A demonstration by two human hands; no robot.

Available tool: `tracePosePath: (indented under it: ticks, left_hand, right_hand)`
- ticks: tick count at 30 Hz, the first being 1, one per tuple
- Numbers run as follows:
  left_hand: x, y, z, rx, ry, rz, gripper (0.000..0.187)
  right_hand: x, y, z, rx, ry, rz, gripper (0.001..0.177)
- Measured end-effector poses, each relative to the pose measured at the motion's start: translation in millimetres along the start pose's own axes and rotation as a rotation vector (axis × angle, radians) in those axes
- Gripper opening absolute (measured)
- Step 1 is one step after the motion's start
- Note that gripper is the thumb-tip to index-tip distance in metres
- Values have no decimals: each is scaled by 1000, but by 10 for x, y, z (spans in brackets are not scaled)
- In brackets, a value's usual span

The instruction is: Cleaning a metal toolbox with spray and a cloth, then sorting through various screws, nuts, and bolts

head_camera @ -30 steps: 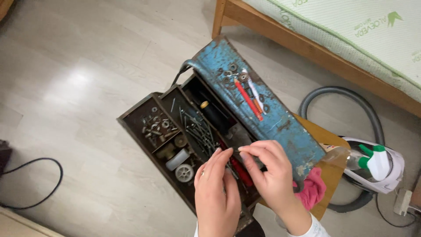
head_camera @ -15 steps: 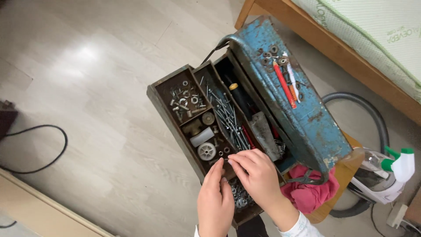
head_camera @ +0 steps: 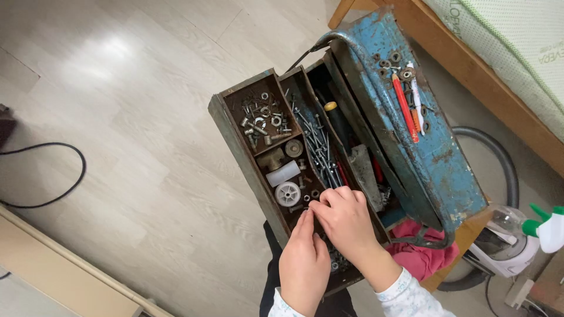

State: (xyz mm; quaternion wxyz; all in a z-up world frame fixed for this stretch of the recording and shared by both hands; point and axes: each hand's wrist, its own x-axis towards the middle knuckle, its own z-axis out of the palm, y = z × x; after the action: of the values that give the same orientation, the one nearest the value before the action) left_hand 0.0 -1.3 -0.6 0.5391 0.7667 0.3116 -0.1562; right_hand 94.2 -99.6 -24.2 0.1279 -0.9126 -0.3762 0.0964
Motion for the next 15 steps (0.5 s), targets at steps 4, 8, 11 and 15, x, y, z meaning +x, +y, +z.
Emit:
tracePosePath:
  ticks: [4, 8, 11, 15]
  left_hand:
    - [17, -14, 24, 19, -5, 10, 57]
    - [13, 40, -22, 19, 6, 13, 58]
    - [-12, 98, -85, 34, -14, -13, 58]
    - [-34, 397, -245, 80, -91, -195, 53]
  right_hand:
    - [-11, 22, 64, -17, 4, -1, 11]
    - [-4, 11, 58, -10, 11, -5, 12]
    - [-12, 5, 31, 21, 39, -1, 13]
    - [4, -16, -209, 88, 118, 26, 15]
